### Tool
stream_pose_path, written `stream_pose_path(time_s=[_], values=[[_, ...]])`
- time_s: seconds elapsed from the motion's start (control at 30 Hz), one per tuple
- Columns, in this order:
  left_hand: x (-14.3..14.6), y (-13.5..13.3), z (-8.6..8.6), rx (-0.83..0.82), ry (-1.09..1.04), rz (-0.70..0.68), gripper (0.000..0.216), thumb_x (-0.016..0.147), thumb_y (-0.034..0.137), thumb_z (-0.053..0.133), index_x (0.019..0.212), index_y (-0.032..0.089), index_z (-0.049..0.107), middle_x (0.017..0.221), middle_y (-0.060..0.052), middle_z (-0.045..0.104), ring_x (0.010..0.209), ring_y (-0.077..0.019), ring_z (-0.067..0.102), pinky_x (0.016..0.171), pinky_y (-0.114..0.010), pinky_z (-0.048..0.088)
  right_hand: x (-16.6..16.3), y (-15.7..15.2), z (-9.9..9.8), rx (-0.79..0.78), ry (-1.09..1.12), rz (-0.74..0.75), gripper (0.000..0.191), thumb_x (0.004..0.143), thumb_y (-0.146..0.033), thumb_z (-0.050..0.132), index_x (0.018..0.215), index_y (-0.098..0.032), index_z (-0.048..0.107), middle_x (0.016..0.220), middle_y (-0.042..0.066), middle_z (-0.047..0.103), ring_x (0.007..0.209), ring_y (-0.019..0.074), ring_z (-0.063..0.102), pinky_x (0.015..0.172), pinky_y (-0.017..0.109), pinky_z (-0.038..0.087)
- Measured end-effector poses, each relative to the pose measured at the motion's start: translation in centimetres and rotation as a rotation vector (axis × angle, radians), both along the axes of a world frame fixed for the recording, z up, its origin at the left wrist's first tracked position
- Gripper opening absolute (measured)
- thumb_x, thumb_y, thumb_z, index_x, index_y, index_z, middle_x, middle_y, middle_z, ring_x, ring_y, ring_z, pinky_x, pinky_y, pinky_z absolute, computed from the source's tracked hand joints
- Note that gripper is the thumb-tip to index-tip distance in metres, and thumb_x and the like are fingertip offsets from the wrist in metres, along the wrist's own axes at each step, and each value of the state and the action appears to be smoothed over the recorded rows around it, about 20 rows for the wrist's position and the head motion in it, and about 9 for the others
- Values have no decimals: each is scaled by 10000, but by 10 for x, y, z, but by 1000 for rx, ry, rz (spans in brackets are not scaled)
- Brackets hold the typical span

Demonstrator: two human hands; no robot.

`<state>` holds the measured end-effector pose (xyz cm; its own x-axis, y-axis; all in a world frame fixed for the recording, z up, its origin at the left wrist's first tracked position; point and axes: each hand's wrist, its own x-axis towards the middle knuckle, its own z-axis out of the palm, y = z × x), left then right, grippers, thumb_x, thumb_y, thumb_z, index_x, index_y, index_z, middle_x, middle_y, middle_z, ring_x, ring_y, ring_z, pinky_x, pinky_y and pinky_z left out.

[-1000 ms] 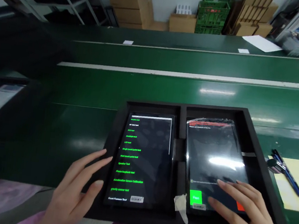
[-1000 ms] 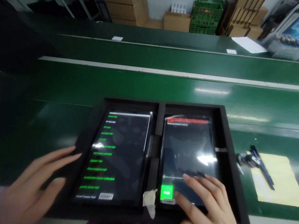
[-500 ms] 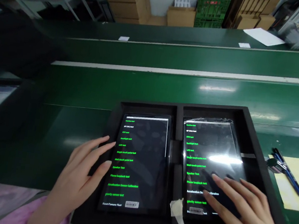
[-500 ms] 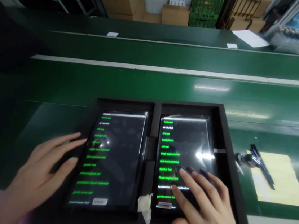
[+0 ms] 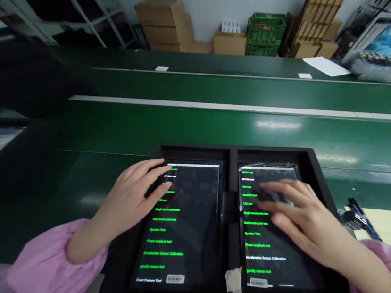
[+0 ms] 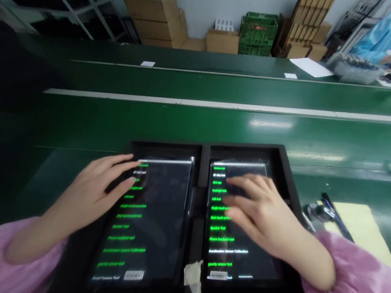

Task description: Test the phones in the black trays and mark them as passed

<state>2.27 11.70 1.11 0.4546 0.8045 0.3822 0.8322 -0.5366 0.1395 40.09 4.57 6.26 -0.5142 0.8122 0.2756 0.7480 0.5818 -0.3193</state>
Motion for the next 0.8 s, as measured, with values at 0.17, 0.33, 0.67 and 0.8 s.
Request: stream_pose_path(time_s=[0.17,0.33,0.67,0.8], values=[[-5,-10,-11,31,-57,-12,452,1076,514,351,1310,262,644,1364,-84,667,1270,-301,619,1037,-455,535,6,-51,0,-156,57,131,661,1141,-547,224,1067,-286,826,1314,78,700,1187,263,634,915,382,583],[-3,-4,-9,28,-48,-21,468,1076,520,344,1283,253,669,1360,-91,672,1262,-318,616,1029,-479,522,17,-60,-10,-10,64,105,619,1140,-560,248,1129,-292,806,1377,60,666,1202,280,611,898,398,568],[21,15,-2,206,36,-104,538,1104,507,324,1120,248,796,1302,-125,723,1203,-339,659,993,-550,504,-7,43,-23,114,-298,-150,573,1141,-506,268,1324,-221,730,1440,176,607,1212,377,585,903,561,553],[17,6,1,209,-104,-154,501,1101,378,401,815,277,800,1111,-58,788,1093,-270,710,1040,-497,489,-7,28,-24,183,-196,-50,521,1149,-424,328,1073,-251,813,1334,118,681,1143,308,628,901,477,559]])
